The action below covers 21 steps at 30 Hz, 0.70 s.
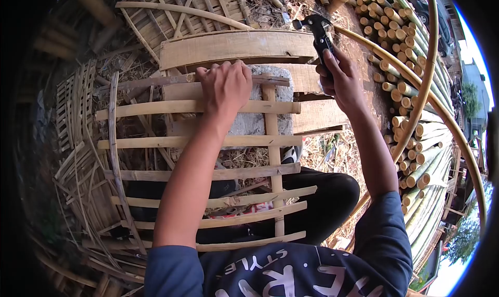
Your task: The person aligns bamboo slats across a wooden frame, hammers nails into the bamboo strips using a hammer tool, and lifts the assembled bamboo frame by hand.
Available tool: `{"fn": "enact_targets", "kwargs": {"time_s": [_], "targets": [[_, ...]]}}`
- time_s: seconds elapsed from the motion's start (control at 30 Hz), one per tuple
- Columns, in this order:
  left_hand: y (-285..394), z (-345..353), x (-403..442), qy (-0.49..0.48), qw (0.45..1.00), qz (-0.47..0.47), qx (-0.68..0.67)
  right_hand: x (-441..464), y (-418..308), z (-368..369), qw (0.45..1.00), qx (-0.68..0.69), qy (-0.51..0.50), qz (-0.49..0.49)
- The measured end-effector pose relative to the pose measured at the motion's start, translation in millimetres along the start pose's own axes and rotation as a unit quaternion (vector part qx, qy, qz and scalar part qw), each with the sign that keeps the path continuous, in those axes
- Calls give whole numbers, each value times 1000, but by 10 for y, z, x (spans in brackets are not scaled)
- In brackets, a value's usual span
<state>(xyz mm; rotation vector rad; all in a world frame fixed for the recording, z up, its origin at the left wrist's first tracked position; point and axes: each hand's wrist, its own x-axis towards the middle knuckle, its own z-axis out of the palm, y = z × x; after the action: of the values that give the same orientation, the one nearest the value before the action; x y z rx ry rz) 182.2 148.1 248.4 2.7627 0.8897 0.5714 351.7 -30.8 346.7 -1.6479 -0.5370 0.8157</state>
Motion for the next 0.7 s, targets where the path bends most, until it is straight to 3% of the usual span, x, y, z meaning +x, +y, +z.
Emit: {"fn": "enact_targets", "kwargs": {"time_s": [0.03,0.07,0.13,0.2,0.23,0.27,0.33,0.37,0.4,0.47,0.5,0.53,0.6,0.63,0.67,0.7], "targets": [[-6,24,-20,8,1000,7,2,-30,-80,8,968,-238,-79,21],[-20,37,21,23,1000,13,5,-136,-147,69,921,-349,-153,78],[-9,-23,73,2,1000,6,3,-96,-166,-87,950,-247,-185,48],[-21,-1,57,13,1000,0,0,-145,-143,-84,997,25,-72,28],[-29,30,36,30,1000,5,1,-127,-13,-3,997,74,-13,-24],[-25,54,15,48,999,16,3,-155,-5,18,993,-108,-16,-33],[-15,22,36,30,999,17,0,-204,18,34,924,-358,-135,15],[-10,10,65,27,1000,11,-3,-199,-55,-29,945,-286,-159,12],[-17,7,36,18,1000,2,-6,-211,-133,-61,979,-159,-121,36],[-47,70,36,56,998,8,-6,-147,-6,-61,998,50,-9,-22],[-34,86,12,71,997,17,-6,-111,50,-35,998,-32,3,-50],[-21,84,-15,55,998,13,-12,-119,24,-46,937,-336,-78,-51],[-28,53,27,34,999,5,-22,-191,-31,2,925,-333,-160,-84],[-26,58,23,41,999,10,-5,-206,-172,-68,967,-229,-112,1],[-41,71,10,42,999,11,-7,-233,-196,-20,995,-92,-3,-28],[-44,82,36,48,999,11,-10,-195,-164,13,990,-127,9,-58]]}}
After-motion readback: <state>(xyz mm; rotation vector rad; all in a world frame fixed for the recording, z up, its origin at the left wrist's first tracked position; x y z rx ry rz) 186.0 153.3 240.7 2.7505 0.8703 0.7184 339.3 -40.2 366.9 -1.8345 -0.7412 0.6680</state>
